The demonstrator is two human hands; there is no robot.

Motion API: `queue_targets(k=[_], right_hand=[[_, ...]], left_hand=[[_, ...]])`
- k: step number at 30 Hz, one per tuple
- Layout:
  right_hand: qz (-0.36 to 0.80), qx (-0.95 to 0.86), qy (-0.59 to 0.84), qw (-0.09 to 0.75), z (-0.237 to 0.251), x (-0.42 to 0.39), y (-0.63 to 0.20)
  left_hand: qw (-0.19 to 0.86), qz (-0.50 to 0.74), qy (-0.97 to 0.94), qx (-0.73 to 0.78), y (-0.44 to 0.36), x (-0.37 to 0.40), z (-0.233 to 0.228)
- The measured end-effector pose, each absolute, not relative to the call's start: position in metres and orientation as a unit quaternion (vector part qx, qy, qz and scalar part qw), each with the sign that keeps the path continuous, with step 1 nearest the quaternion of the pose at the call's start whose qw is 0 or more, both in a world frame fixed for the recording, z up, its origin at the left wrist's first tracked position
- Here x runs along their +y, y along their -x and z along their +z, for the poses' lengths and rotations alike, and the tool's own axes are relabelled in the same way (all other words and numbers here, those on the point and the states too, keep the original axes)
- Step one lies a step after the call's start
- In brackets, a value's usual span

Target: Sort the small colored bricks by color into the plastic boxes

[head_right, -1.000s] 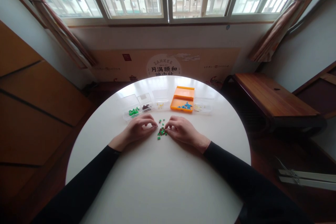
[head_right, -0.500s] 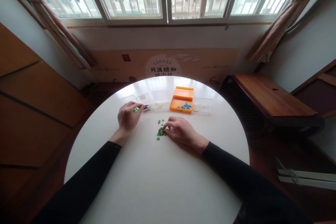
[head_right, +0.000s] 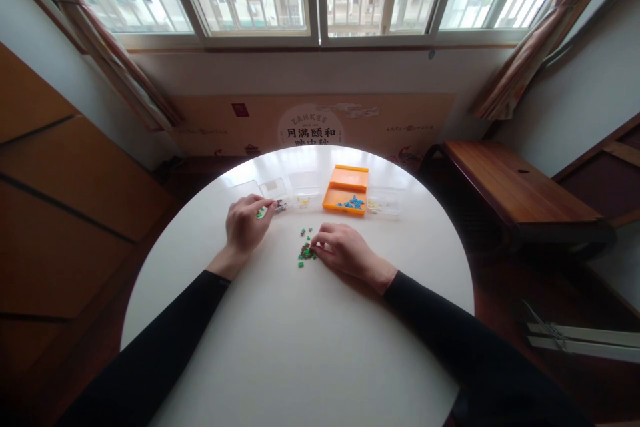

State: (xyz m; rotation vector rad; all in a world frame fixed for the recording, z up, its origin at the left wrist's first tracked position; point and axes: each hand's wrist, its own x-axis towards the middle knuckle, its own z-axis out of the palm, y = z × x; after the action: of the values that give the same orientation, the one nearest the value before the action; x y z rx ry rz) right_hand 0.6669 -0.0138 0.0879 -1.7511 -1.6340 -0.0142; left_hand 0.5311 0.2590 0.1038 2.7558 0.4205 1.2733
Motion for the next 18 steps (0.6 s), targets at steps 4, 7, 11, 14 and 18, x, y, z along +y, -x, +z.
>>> queue_targets(k=[4,7,11,14,18], right_hand=[[-0.019,-0.631,0.69,0.354,0.092,-0.015,-0.662],[-0.025,-0.624,0.697,0.352,0.095,-0.016,-0.659],[-0.023,-0.638,0.687,0.348,0.093,-0.017,-0.661],[-0.026,-0.647,0.68,0.343,0.088,-0.017,-0.665],[-0.03,-0.65,0.681,0.335,0.085,-0.016,-0.666]], left_hand=[[0.102,0.39,-0.914,0.045,-0.524,0.238,0.11],[0.133,0.349,-0.926,-0.055,-0.52,0.223,0.111],[0.162,0.303,-0.931,-0.12,-0.518,0.213,0.111],[0.188,0.282,-0.932,-0.126,-0.517,0.21,0.113],[0.221,0.259,-0.931,-0.134,-0.514,0.208,0.116]])
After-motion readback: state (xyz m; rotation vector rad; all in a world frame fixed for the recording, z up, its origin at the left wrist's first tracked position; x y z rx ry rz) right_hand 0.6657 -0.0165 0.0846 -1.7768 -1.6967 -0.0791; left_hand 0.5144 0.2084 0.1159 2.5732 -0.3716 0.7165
